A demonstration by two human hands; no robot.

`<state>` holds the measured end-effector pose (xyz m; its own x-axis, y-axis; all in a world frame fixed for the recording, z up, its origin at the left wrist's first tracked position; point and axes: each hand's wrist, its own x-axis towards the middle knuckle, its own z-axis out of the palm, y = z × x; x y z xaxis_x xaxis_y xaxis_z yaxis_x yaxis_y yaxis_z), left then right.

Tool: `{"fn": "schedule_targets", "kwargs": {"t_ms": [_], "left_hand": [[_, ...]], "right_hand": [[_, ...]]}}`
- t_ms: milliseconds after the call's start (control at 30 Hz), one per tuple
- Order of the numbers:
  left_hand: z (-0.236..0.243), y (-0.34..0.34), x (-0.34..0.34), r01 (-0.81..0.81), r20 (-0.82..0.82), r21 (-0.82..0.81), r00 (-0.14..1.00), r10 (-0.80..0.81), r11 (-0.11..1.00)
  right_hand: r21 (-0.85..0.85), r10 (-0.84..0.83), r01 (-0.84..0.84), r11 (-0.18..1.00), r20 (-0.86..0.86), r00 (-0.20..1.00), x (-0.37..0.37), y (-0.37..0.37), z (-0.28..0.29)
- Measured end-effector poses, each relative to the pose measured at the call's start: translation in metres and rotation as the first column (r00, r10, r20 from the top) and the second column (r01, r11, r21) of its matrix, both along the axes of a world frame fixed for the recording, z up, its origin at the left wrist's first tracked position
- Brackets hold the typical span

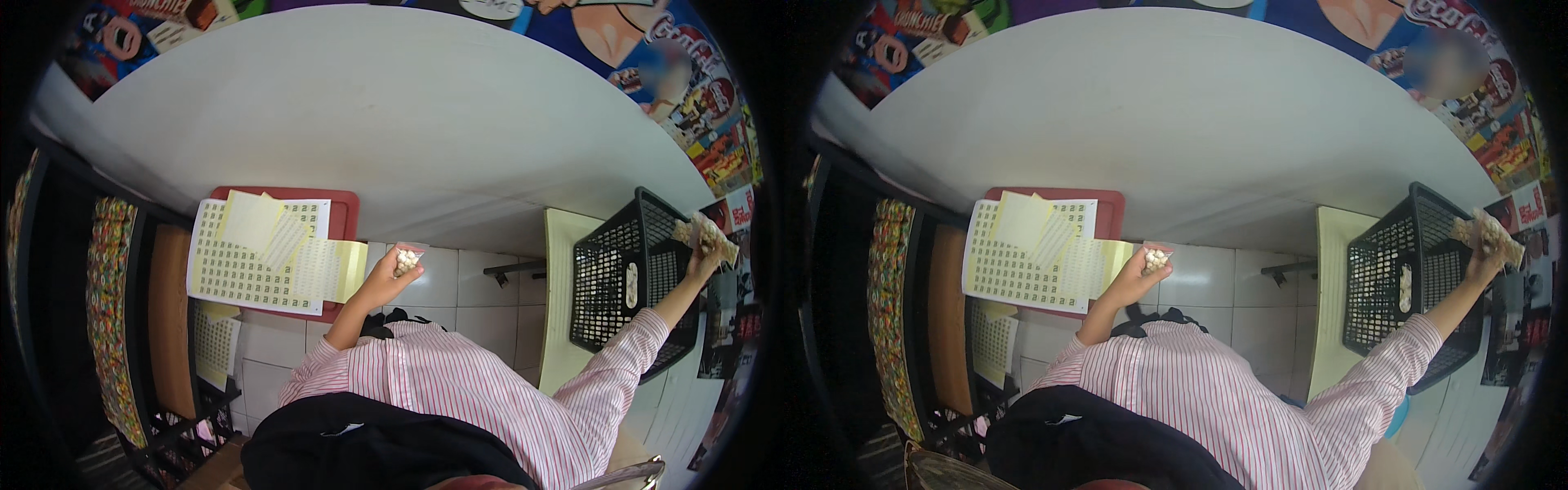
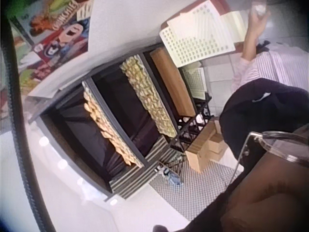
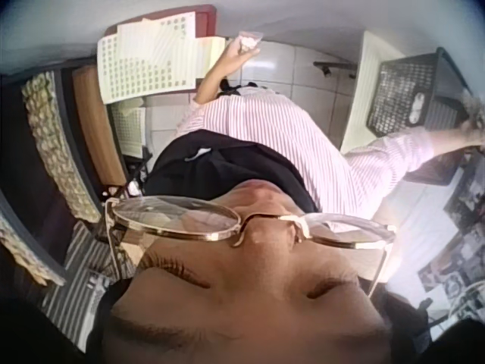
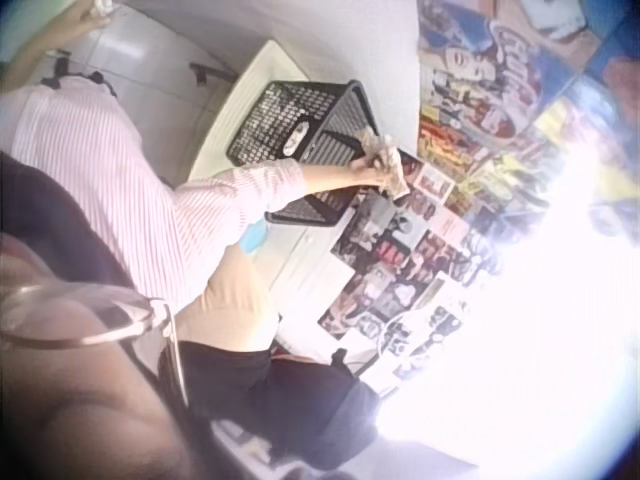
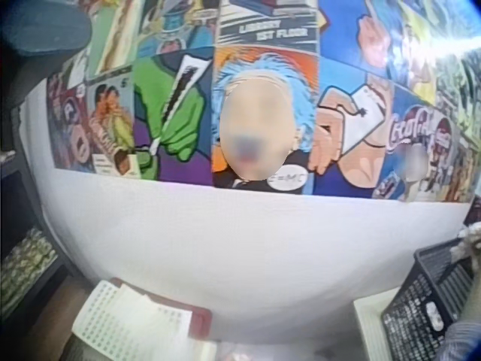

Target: The person takes small packets of snacks from a shelf and a larger basket, organizes them by type, and places them onto a grid on a table.

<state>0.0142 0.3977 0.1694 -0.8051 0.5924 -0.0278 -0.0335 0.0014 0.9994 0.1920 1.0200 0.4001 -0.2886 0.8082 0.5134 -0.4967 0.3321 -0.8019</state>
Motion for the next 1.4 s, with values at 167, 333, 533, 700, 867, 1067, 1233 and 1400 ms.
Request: {"fn": "schedule_targets", "kwargs": {"t_ms": [167,333,533,700,867,1067,1233,1400], "left_hand": [[0.0,-0.037,0.003,-0.038,0.032,-0.08,0.999,0.041,0.996],[-0.033,-0.091,0.007,-0.062,0.01,-0.007,0.998,0.062,0.998],[-0.07,-0.207,-0.004,-0.161,0.122,-0.019,0.979,0.162,0.987],[-0.077,-0.304,-0.019,-0.282,0.189,-0.113,0.935,0.299,0.953],[-0.078,-0.357,-0.026,-0.355,0.153,-0.095,0.918,0.366,0.93],[-0.092,-0.393,-0.018,-0.411,0.192,-0.099,0.886,0.423,0.906],[-0.1,-0.408,-0.021,-0.456,0.194,-0.079,0.865,0.463,0.886],[-0.117,-0.427,-0.029,-0.498,0.242,-0.152,0.819,0.521,0.854]], "right_hand": [[0.055,0.071,-0.067,0.996,-0.091,0.993,-0.031,-0.065,0.013],[0.074,0.211,-0.204,0.976,-0.111,0.971,-0.065,-0.142,-0.007],[-0.141,0.514,-0.512,0.847,-0.03,0.857,-0.154,-0.346,-0.14],[-0.472,0.741,-0.64,0.606,0.044,0.67,-0.217,-0.559,-0.267],[-0.738,0.911,-0.617,0.273,-0.009,0.413,-0.232,-0.708,-0.372],[-0.854,0.942,-0.423,0.304,0.204,0.264,-0.235,-0.829,-0.408],[-0.286,0.478,-0.586,0.758,0.855,0.201,-0.257,-0.836,-0.434],[-0.186,0.301,-0.685,0.704,0.952,0.05,-0.264,-0.832,-0.41]]}}
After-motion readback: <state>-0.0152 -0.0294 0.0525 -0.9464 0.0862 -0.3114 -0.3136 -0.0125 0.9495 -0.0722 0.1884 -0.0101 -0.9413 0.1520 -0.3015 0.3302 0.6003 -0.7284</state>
